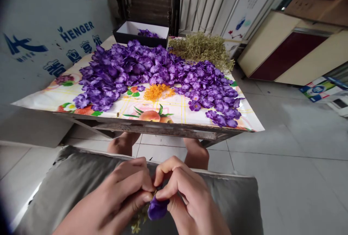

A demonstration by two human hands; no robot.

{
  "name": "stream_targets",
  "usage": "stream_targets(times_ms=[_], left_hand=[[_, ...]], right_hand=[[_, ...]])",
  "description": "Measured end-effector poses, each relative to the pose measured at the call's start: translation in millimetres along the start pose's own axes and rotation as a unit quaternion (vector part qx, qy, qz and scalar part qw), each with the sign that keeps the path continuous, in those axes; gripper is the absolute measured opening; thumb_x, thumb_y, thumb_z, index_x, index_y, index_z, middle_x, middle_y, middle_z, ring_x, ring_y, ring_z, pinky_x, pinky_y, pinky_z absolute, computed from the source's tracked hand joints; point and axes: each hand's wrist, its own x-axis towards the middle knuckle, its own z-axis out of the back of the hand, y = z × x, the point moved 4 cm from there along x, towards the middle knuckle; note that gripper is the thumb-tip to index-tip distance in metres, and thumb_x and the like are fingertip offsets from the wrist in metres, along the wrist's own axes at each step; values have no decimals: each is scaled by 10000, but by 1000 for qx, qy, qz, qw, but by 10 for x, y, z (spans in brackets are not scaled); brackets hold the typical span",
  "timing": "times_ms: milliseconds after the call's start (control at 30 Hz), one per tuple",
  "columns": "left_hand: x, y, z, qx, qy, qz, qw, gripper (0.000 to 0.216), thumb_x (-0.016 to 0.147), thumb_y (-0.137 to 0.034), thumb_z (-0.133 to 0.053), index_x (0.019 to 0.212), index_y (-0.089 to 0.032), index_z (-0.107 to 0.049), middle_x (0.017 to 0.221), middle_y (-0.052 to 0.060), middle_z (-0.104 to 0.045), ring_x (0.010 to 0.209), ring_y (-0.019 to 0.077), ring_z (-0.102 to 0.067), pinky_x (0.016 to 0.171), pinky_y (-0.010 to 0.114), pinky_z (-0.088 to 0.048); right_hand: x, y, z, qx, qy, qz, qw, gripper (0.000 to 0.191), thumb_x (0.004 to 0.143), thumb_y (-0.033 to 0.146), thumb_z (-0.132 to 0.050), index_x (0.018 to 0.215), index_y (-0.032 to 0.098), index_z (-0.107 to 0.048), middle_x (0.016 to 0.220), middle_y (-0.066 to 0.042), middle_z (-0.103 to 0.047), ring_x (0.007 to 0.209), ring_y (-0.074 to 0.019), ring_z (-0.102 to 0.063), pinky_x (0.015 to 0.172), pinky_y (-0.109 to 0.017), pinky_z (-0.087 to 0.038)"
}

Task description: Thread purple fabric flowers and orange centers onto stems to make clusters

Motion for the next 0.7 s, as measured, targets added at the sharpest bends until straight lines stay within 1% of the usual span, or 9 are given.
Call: stream_targets(times_ms=[233,300,367,433,533,600,700], left_hand=[[-10,-60,-9,6,-5,-8,1000,139,895,-78,-418,831,-199,-440,715,-4,-559,651,137,-497,697,255,-407],[-4,-69,-16,9,-8,-7,1000,149,880,-66,-416,817,-201,-435,711,-4,-558,645,133,-490,665,243,-400],[8,-60,-15,-5,-27,0,1000,157,868,-70,-415,784,-203,-420,683,-8,-532,626,130,-471,621,231,-390],[18,-36,-2,-37,-64,4,997,159,876,-91,-430,767,-205,-417,658,-17,-500,613,127,-460,598,224,-382],[20,-10,25,-59,-122,-11,991,152,891,-101,-474,781,-201,-441,648,-26,-489,623,124,-459,630,229,-385],[10,-18,39,-38,-138,-37,989,153,884,-76,-486,800,-199,-450,649,-28,-497,617,121,-440,653,241,-381],[-19,-73,59,17,-139,-85,987,167,862,-31,-483,841,-195,-456,659,-24,-529,602,124,-431,658,267,-367]], right_hand=[[-28,21,-21,35,20,-15,999,250,846,29,-494,716,233,-430,848,24,-561,744,-111,-563,622,-175,-446],[-36,13,-41,34,26,-15,999,248,853,40,-519,717,230,-437,852,24,-545,752,-110,-558,656,-183,-451],[-38,-6,-63,40,20,-1,999,233,862,57,-553,730,229,-467,871,12,-535,790,-122,-564,708,-207,-463],[-29,-31,-74,81,-6,27,996,190,884,84,-561,775,234,-523,916,-3,-541,871,-141,-571,758,-233,-474],[10,-77,-86,180,-26,50,982,138,917,140,-556,903,264,-613,978,-16,-568,956,-152,-570,809,-259,-488],[42,-95,-92,230,-14,43,972,137,907,170,-587,966,278,-650,977,-25,-585,951,-157,-580,817,-274,-499],[72,-89,-88,269,2,18,963,120,882,206,-632,960,271,-695,954,-39,-604,941,-176,-596,813,-302,-514]])
